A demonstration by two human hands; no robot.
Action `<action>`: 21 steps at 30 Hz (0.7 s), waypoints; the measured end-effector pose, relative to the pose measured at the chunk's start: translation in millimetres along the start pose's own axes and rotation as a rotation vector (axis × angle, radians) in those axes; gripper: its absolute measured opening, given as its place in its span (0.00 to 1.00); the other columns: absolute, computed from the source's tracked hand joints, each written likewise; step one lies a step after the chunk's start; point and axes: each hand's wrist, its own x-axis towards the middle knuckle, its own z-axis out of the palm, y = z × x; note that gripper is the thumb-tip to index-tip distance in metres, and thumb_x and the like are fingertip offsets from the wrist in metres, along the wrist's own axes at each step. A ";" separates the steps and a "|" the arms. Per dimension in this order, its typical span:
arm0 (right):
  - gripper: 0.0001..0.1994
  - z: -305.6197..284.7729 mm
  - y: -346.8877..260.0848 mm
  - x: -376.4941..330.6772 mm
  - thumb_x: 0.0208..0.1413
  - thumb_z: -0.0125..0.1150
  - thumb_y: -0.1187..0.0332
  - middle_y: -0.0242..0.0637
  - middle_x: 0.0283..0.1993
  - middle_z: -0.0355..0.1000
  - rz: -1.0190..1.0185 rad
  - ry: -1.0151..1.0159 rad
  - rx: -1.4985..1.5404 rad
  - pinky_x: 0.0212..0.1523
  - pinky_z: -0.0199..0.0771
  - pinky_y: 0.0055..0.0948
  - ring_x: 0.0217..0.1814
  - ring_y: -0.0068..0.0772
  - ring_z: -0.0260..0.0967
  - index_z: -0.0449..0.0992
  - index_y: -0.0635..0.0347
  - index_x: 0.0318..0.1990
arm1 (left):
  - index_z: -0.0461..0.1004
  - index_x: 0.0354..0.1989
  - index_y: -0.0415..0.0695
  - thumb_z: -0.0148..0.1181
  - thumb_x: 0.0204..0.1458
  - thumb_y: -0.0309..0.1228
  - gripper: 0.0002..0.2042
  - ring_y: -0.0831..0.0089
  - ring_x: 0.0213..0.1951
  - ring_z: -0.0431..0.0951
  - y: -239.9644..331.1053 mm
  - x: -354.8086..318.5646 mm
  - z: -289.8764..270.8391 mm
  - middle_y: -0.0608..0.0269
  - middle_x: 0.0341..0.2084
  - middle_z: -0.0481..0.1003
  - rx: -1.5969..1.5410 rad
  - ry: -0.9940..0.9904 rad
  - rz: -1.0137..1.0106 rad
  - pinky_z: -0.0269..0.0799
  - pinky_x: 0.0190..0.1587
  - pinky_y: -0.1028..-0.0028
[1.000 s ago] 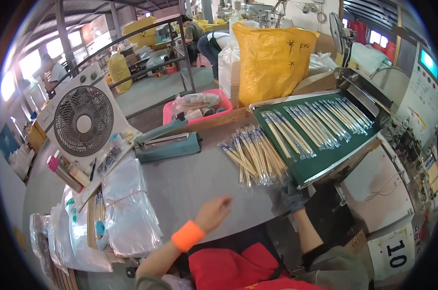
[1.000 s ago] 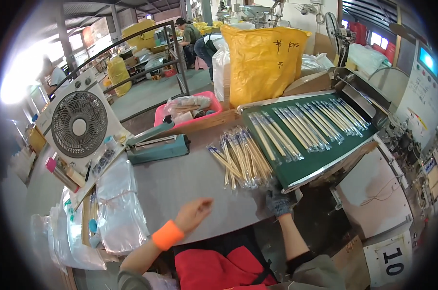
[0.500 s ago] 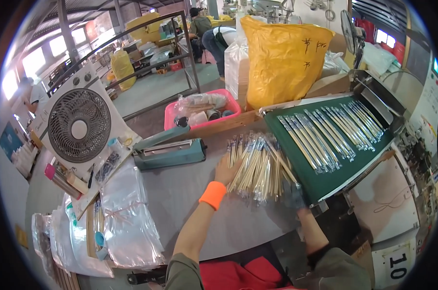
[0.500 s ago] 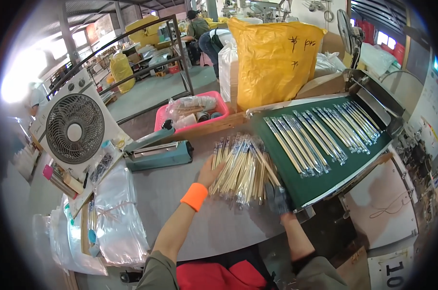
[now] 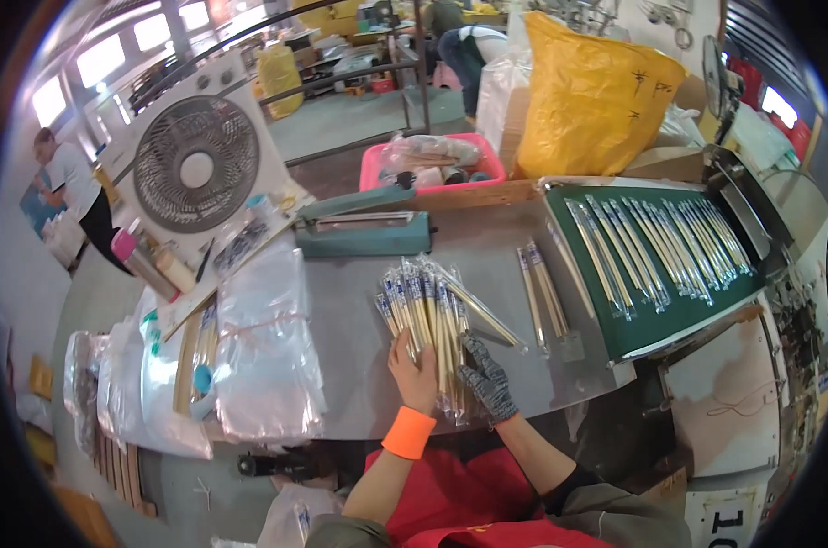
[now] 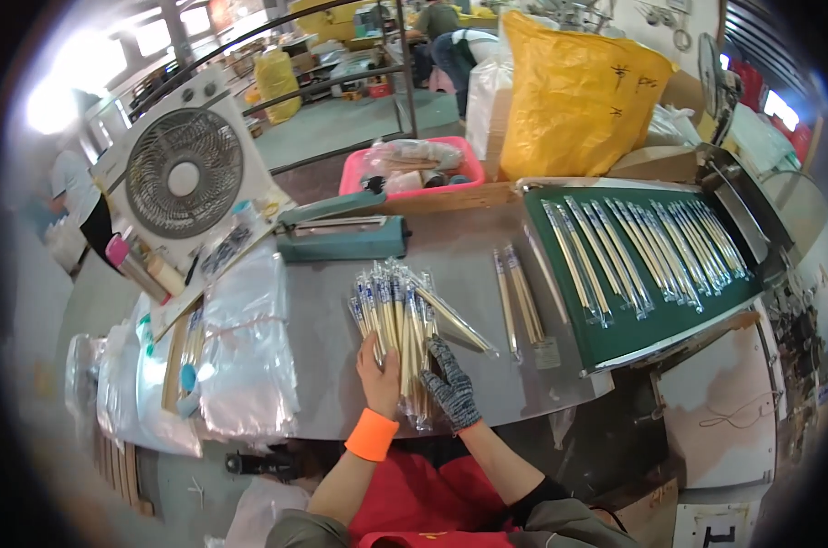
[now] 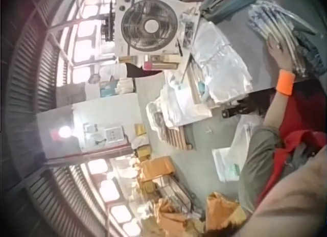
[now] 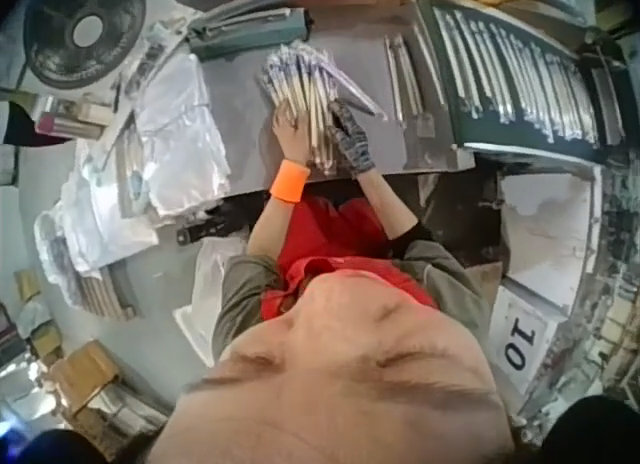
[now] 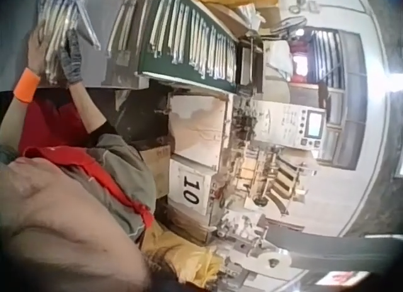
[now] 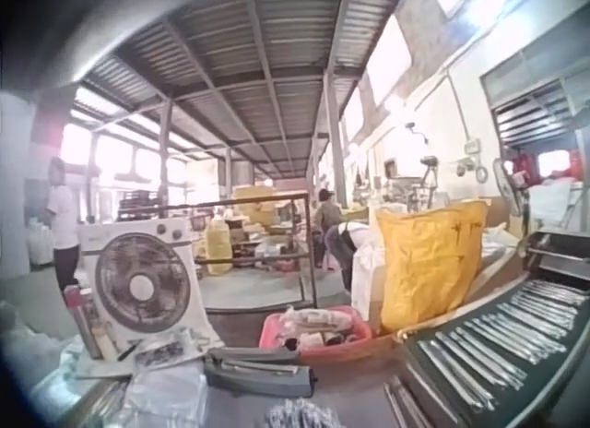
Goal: Packaging bunches of sticks into plastic bags and sealing them using a heat sealer.
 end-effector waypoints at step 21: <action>0.35 6.0 -18.1 46.5 0.45 0.56 0.47 0.50 0.56 0.61 -0.199 -0.242 -1.021 0.62 0.51 0.39 0.60 0.49 0.56 0.62 0.63 0.56 | 0.71 0.38 0.37 0.60 0.42 0.29 0.15 0.67 0.32 0.77 -116.3 49.2 -92.2 0.52 0.30 0.76 -0.193 0.072 -0.434 0.71 0.38 0.73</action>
